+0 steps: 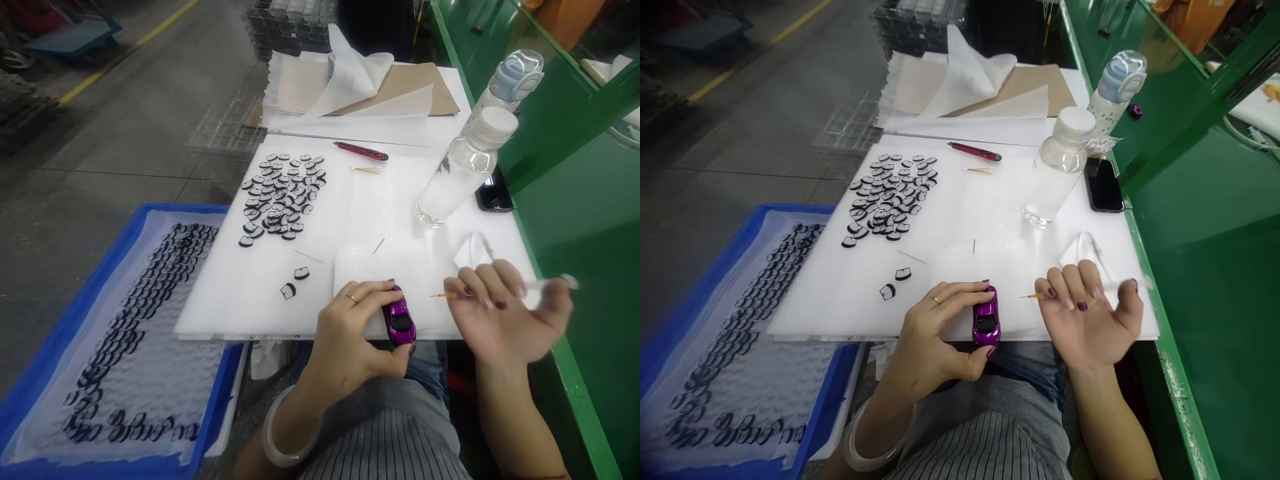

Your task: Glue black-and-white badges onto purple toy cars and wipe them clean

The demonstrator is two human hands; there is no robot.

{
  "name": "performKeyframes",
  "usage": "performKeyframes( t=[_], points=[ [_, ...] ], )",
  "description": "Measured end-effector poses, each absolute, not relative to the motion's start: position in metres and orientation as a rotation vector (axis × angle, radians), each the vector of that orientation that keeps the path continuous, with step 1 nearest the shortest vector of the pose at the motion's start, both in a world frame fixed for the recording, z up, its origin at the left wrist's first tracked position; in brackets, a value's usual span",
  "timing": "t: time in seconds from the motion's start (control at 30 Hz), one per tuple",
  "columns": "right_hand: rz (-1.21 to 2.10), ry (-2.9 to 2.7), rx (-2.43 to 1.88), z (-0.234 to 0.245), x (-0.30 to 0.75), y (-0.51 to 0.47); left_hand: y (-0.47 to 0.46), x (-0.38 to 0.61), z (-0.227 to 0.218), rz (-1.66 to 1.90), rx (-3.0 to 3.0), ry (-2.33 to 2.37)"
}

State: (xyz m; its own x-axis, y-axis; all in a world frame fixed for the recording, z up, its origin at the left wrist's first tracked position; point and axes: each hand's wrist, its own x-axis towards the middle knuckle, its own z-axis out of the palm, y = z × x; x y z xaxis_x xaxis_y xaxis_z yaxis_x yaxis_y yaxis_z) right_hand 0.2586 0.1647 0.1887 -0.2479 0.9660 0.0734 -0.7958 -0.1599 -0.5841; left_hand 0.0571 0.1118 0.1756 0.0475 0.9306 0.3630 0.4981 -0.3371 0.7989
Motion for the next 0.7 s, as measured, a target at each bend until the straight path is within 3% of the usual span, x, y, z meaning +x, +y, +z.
performKeyframes(
  t=[0.13,0.47,0.57,0.7],
  points=[
    [1.699,-0.221,-0.418,0.183,0.253,0.168,0.112,0.059,0.175,1.227,1.879,1.429],
    [1.414,-0.507,-0.761,0.182,0.264,0.174,0.112,0.057,0.175,1.231,1.842,1.418],
    [1.420,-0.632,-0.677,0.192,0.258,0.169,0.111,0.058,0.175,1.240,1.832,1.401],
    [1.696,-0.743,-0.304,0.203,0.231,0.160,0.111,0.058,0.176,1.245,1.829,1.428]
  ],
)
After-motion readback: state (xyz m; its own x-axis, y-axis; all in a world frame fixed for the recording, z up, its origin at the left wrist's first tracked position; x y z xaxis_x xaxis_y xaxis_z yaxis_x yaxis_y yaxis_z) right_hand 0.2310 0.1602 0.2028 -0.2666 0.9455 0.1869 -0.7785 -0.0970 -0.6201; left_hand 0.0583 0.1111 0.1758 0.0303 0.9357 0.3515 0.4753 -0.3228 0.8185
